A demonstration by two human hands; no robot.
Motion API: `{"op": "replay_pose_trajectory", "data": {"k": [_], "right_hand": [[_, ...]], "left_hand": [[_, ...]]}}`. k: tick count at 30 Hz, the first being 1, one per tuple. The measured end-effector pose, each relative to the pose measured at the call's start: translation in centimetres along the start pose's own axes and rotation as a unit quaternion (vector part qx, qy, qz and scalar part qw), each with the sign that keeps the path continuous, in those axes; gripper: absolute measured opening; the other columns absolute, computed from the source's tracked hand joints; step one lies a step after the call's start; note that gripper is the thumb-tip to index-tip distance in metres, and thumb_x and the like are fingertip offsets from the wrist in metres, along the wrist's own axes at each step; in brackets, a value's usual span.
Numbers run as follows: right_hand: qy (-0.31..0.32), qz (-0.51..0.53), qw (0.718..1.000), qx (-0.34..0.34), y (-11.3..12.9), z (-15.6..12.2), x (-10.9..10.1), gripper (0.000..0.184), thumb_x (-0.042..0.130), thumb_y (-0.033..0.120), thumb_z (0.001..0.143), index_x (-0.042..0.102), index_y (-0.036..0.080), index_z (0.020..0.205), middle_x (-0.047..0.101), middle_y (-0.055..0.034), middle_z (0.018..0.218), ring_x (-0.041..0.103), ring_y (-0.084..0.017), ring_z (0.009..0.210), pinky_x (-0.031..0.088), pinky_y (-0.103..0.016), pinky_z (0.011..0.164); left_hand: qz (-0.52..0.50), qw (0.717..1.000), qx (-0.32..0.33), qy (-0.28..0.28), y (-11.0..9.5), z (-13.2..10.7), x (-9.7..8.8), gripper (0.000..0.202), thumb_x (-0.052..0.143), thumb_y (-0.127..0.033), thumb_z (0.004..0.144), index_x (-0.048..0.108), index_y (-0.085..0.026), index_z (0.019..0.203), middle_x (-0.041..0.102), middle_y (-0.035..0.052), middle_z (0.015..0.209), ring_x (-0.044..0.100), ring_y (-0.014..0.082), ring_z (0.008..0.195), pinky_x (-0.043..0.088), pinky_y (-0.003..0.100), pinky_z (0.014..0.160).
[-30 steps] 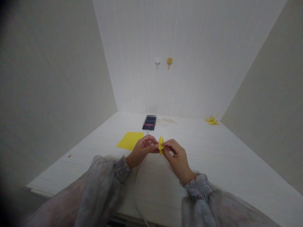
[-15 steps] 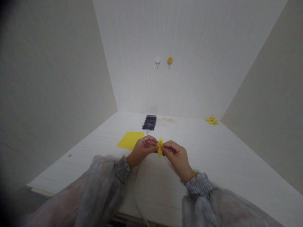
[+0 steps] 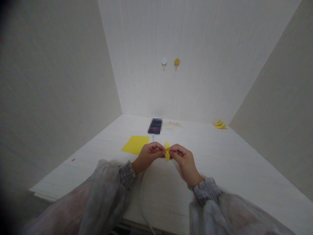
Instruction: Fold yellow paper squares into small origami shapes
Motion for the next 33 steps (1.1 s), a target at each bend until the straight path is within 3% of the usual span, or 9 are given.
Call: {"op": "replay_pose_trajectory", "data": {"k": [9,20,33], "right_hand": [[-0.043,0.018,0.998,0.046,-0.7,-0.1,-0.2,0.008,0.061,0.018,0.067,0.059,0.020,0.075,0.056,0.0017,0.068,0.049,-0.011,0.062,0.039,-0.023,0.058],[-0.021,0.004,1.000,-0.018,0.1,0.0,0.1,0.008,0.060,0.014,0.066,0.056,0.020,0.064,0.050,0.0010,0.078,0.048,-0.012,0.072,0.039,-0.023,0.062],[0.010,0.006,0.999,-0.041,0.4,0.0,0.5,0.008,0.057,0.016,0.069,0.053,0.023,0.068,0.048,0.0000,0.082,0.047,-0.014,0.078,0.040,-0.026,0.067]], "left_hand": [[0.016,0.999,0.032,0.004,0.1,0.0,-0.2,0.017,0.067,-0.021,0.057,0.056,-0.011,0.066,0.060,-0.0003,0.065,0.058,0.0109,0.064,0.048,0.028,0.067],[0.102,0.993,0.059,-0.002,-0.5,-0.2,-0.2,0.015,0.065,-0.021,0.060,0.058,-0.012,0.070,0.061,0.0014,0.064,0.059,0.0106,0.062,0.046,0.022,0.060],[-0.007,1.000,0.024,0.005,-0.4,-0.3,0.2,0.017,0.067,-0.020,0.058,0.056,-0.011,0.069,0.062,0.0010,0.066,0.060,0.0113,0.063,0.049,0.027,0.066]]}}
Point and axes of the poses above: each hand's wrist, its own z-axis towards the middle knuckle, its own x-axis out of the palm, y = z × x, the point moved 6 cm from there along z, towards the middle knuckle
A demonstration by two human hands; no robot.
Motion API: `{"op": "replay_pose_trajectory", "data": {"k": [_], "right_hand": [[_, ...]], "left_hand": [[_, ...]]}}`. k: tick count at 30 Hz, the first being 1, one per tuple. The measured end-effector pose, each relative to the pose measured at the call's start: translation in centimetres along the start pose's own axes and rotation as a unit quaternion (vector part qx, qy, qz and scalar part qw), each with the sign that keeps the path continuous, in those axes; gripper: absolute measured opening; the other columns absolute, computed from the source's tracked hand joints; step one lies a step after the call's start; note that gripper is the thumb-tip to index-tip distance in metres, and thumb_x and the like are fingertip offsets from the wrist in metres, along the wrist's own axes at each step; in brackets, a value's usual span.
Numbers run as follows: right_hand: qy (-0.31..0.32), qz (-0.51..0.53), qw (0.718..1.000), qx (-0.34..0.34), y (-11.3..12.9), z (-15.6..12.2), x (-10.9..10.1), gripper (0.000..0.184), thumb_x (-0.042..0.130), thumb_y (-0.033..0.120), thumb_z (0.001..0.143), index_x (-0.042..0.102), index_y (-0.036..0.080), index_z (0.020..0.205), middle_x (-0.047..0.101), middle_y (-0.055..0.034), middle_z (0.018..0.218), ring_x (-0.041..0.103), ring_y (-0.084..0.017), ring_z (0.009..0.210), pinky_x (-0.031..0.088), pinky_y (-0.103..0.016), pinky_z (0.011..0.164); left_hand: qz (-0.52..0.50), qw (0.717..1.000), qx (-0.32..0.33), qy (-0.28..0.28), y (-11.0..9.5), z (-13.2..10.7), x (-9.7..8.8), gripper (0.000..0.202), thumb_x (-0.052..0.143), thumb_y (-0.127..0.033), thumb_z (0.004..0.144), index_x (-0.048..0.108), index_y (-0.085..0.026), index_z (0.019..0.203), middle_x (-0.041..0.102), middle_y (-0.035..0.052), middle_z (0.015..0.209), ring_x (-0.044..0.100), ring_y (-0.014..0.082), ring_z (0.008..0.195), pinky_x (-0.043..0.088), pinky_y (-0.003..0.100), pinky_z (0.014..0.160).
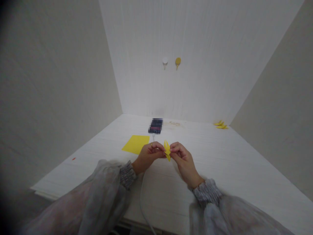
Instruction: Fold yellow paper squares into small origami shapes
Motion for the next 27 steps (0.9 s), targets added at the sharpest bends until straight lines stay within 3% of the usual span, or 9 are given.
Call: {"op": "replay_pose_trajectory", "data": {"k": [11,16,21,24,27], "right_hand": [[0.001,-0.077,0.997,-0.018,0.78,-0.32,0.03,0.008,0.055,0.020,0.072,0.057,0.022,0.065,0.049,-0.0019,0.080,0.048,-0.016,0.078,0.039,-0.029,0.068],[0.021,-0.098,0.995,-0.024,0.91,-0.31,0.05,0.008,0.056,0.021,0.071,0.061,0.024,0.066,0.049,-0.0023,0.081,0.048,-0.017,0.079,0.040,-0.029,0.067],[0.036,-0.091,0.995,-0.029,1.01,-0.33,0.14,0.012,0.052,0.025,0.075,0.063,0.023,0.072,0.049,-0.0036,0.083,0.048,-0.018,0.081,0.040,-0.031,0.069],[-0.001,-0.076,0.997,-0.018,0.79,-0.24,-0.09,0.005,0.056,0.025,0.072,0.058,0.022,0.075,0.050,-0.0023,0.078,0.048,-0.016,0.075,0.041,-0.028,0.065],[-0.047,-0.061,0.997,0.019,0.29,-0.15,-0.41,0.016,0.062,0.024,0.067,0.052,0.023,0.080,0.050,0.0004,0.073,0.048,-0.013,0.068,0.040,-0.024,0.060]], "left_hand": [[-0.007,1.000,-0.008,0.010,-0.19,-0.20,-0.01,0.019,0.066,-0.023,0.059,0.058,-0.010,0.069,0.061,0.0016,0.066,0.060,0.0134,0.067,0.049,0.032,0.071],[0.034,0.999,-0.013,-0.007,-0.08,-0.08,-0.15,0.021,0.067,-0.023,0.058,0.056,-0.010,0.069,0.059,0.0003,0.061,0.058,0.0100,0.059,0.048,0.026,0.063],[0.015,1.000,-0.003,-0.019,-0.34,0.09,0.01,0.031,0.070,-0.023,0.054,0.049,-0.013,0.074,0.057,-0.0020,0.066,0.057,0.0081,0.057,0.047,0.022,0.059],[0.022,1.000,0.001,-0.019,-0.51,0.10,0.15,0.038,0.070,-0.023,0.054,0.045,-0.015,0.080,0.056,-0.0027,0.070,0.056,0.0063,0.055,0.045,0.020,0.056],[0.048,0.999,0.012,-0.014,-0.60,0.03,0.27,0.038,0.068,-0.025,0.057,0.041,-0.017,0.083,0.058,-0.0015,0.072,0.057,0.0076,0.057,0.044,0.019,0.056]]}}
Point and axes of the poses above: each hand's wrist, its own z-axis towards the middle knuckle, its own x-axis out of the palm, y = z × x, the point moved 6 cm from there along z, towards the middle knuckle
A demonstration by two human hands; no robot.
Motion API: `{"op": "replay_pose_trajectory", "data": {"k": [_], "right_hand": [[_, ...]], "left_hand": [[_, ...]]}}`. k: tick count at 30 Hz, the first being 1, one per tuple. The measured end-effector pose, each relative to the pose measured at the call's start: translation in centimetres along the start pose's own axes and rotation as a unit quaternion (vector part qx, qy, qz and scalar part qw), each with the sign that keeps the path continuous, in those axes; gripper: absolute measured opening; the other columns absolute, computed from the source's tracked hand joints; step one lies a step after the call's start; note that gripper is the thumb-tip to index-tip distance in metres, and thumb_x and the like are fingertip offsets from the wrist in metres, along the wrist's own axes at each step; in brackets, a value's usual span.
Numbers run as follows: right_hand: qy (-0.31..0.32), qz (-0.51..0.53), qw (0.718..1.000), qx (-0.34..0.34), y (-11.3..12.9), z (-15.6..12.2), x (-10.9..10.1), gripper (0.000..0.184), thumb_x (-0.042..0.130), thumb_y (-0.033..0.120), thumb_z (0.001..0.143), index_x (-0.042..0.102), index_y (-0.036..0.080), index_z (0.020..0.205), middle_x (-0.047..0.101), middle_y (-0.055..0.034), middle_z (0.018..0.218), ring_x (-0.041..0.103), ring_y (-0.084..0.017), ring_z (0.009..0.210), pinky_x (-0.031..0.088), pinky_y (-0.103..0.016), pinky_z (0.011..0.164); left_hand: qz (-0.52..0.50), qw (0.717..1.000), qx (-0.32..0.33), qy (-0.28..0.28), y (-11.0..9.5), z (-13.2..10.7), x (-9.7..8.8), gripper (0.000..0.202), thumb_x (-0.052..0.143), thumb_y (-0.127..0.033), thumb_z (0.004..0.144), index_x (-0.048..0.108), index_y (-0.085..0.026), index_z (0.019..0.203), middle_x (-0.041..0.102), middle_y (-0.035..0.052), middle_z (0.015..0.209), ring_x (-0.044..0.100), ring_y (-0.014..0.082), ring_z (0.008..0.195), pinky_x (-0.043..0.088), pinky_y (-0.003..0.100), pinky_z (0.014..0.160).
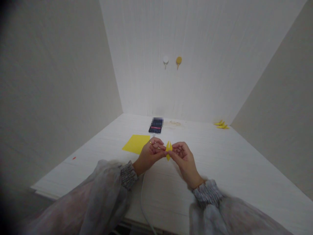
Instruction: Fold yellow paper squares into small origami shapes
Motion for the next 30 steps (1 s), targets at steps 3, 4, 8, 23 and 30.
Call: {"op": "replay_pose_trajectory", "data": {"k": [3,4,8,23,30], "right_hand": [[0.014,-0.016,0.999,0.025,-0.2,0.1,0.3,0.013,0.060,0.026,0.069,0.053,0.021,0.079,0.051,0.0002,0.072,0.048,-0.013,0.067,0.041,-0.023,0.060],[0.023,-0.028,0.999,0.026,-0.2,0.1,0.3,0.011,0.059,0.027,0.070,0.054,0.021,0.078,0.052,-0.0005,0.073,0.048,-0.013,0.068,0.041,-0.024,0.061],[0.025,-0.070,0.997,0.014,0.0,0.3,0.2,0.011,0.059,0.029,0.070,0.057,0.019,0.073,0.054,-0.0019,0.074,0.049,-0.015,0.071,0.041,-0.027,0.064],[0.023,-0.119,0.993,0.014,-0.7,0.2,0.1,0.009,0.058,0.029,0.071,0.059,0.020,0.072,0.056,-0.0015,0.072,0.051,-0.015,0.069,0.040,-0.027,0.063],[0.028,-0.173,0.984,0.002,-0.6,0.2,0.6,0.010,0.054,0.028,0.073,0.054,0.019,0.067,0.052,0.0002,0.063,0.047,-0.014,0.060,0.038,-0.026,0.056]], "left_hand": [[0.036,0.999,0.018,-0.009,0.1,-0.1,-0.2,0.034,0.065,-0.027,0.061,0.041,-0.017,0.084,0.059,0.0000,0.075,0.059,0.0095,0.062,0.045,0.020,0.059],[0.049,0.998,0.023,-0.016,0.1,-0.1,-0.3,0.033,0.065,-0.027,0.061,0.042,-0.017,0.084,0.059,0.0003,0.075,0.059,0.0097,0.064,0.045,0.020,0.060],[0.064,0.996,0.040,-0.038,0.3,0.0,-0.8,0.030,0.064,-0.025,0.062,0.043,-0.017,0.081,0.059,0.0007,0.075,0.060,0.0108,0.068,0.046,0.022,0.063],[0.024,0.999,0.002,-0.044,0.9,0.2,-1.1,0.033,0.068,-0.023,0.057,0.041,-0.017,0.076,0.059,-0.0018,0.067,0.059,0.0100,0.059,0.046,0.022,0.059],[0.074,0.995,0.013,-0.058,0.8,0.1,-0.9,0.034,0.066,-0.020,0.058,0.037,-0.017,0.077,0.057,-0.0036,0.063,0.057,0.0085,0.054,0.043,0.018,0.051]]}}
Point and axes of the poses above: each hand's wrist, its own z-axis towards the middle knuckle, its own x-axis out of the palm, y = z × x, the point moved 6 cm from there along z, towards the middle knuckle
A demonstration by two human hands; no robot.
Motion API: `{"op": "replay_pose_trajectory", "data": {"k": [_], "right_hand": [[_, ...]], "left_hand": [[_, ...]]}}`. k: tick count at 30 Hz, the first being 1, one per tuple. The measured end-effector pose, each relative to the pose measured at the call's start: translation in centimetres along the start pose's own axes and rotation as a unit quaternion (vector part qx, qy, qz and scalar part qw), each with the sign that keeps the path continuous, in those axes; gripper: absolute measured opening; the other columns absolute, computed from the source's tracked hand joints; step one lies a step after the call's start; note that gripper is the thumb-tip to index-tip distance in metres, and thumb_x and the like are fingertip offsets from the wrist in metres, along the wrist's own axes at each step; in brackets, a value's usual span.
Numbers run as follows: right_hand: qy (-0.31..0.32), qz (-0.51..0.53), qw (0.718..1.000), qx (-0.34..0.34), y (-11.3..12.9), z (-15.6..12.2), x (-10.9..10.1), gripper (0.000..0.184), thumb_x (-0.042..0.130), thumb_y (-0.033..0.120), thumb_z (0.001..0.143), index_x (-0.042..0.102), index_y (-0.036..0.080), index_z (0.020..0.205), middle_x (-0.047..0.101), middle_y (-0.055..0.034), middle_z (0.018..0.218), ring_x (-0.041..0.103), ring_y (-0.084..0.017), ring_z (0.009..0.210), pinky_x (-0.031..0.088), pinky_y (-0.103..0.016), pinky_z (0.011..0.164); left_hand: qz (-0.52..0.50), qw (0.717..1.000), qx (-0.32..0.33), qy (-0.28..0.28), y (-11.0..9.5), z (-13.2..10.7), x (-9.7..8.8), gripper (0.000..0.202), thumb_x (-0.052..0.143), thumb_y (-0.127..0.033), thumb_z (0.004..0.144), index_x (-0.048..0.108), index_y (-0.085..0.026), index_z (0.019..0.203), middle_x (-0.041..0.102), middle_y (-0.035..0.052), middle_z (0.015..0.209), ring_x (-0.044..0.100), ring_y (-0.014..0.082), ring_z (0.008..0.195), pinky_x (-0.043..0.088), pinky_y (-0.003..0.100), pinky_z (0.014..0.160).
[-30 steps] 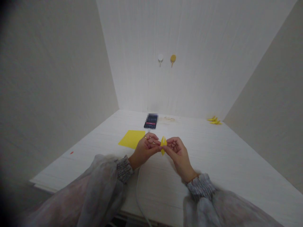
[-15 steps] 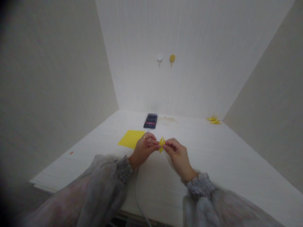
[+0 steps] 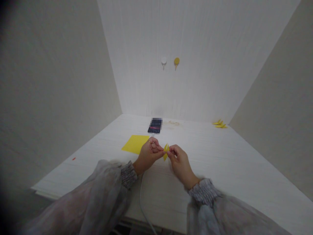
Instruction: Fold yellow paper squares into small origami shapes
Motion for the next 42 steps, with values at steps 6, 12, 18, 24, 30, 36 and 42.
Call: {"op": "replay_pose_trajectory", "data": {"k": [6,12,18,24,30,36,42], "right_hand": [[-0.010,-0.012,1.000,-0.004,0.1,0.0,0.1,0.011,0.051,0.029,0.074,0.049,0.019,0.071,0.049,0.0001,0.064,0.046,-0.014,0.060,0.038,-0.025,0.054],[-0.003,-0.034,0.999,-0.023,0.6,-0.1,0.2,0.014,0.049,0.032,0.076,0.048,0.019,0.071,0.048,-0.0001,0.067,0.046,-0.014,0.065,0.039,-0.025,0.059],[0.024,-0.046,0.998,-0.031,1.0,-0.2,0.3,0.017,0.047,0.031,0.078,0.050,0.018,0.067,0.048,0.0004,0.064,0.046,-0.013,0.063,0.038,-0.024,0.059],[0.048,0.005,0.999,-0.006,0.2,-0.5,0.4,0.018,0.048,0.031,0.077,0.048,0.018,0.065,0.045,0.0023,0.060,0.043,-0.012,0.059,0.036,-0.022,0.055],[0.038,0.041,0.998,0.010,0.4,-0.4,0.4,0.019,0.051,0.031,0.076,0.049,0.018,0.063,0.043,0.0035,0.056,0.041,-0.010,0.053,0.033,-0.021,0.050],[0.000,-0.008,1.000,-0.016,1.0,-0.5,-0.2,0.016,0.055,0.031,0.073,0.054,0.017,0.065,0.047,0.0025,0.057,0.044,-0.011,0.054,0.035,-0.021,0.051],[-0.057,-0.074,0.990,-0.104,2.0,-0.9,-1.0,0.012,0.052,0.024,0.075,0.051,0.018,0.065,0.048,0.0017,0.062,0.047,-0.012,0.059,0.037,-0.024,0.057]], "left_hand": [[-0.021,1.000,0.009,0.000,-0.4,0.1,0.1,0.033,0.065,-0.019,0.059,0.037,-0.018,0.076,0.058,-0.0032,0.064,0.056,0.0081,0.055,0.043,0.019,0.053],[-0.056,0.998,0.010,-0.013,-0.6,0.3,-0.3,0.032,0.065,-0.021,0.061,0.038,-0.018,0.077,0.061,-0.0014,0.066,0.058,0.0093,0.058,0.043,0.021,0.058],[-0.079,0.997,0.006,0.005,-0.7,0.3,-0.2,0.034,0.065,-0.018,0.060,0.036,-0.017,0.078,0.061,-0.0024,0.062,0.056,0.0081,0.055,0.041,0.020,0.056],[-0.093,0.995,-0.018,0.026,-0.4,0.2,-0.1,0.042,0.067,-0.017,0.057,0.033,-0.018,0.081,0.061,-0.0034,0.061,0.052,0.0068,0.050,0.037,0.018,0.051],[-0.121,0.992,-0.020,0.024,-0.5,0.2,-0.2,0.043,0.068,-0.019,0.056,0.034,-0.018,0.081,0.061,-0.0030,0.062,0.053,0.0074,0.052,0.038,0.020,0.055],[-0.129,0.991,-0.022,0.017,-0.5,0.4,-0.1,0.040,0.069,-0.022,0.055,0.038,-0.017,0.080,0.060,-0.0023,0.063,0.055,0.0088,0.057,0.040,0.022,0.060],[-0.020,0.999,-0.025,-0.003,0.0,0.5,-0.2,0.026,0.063,-0.034,0.061,0.050,-0.013,0.070,0.055,-0.0008,0.063,0.049,0.0072,0.056,0.039,0.021,0.057]]}}
Point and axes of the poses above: each hand's wrist, its own z-axis towards the middle knuckle, its own x-axis out of the palm, y = z × x, the point moved 6 cm from there along z, towards the middle knuckle
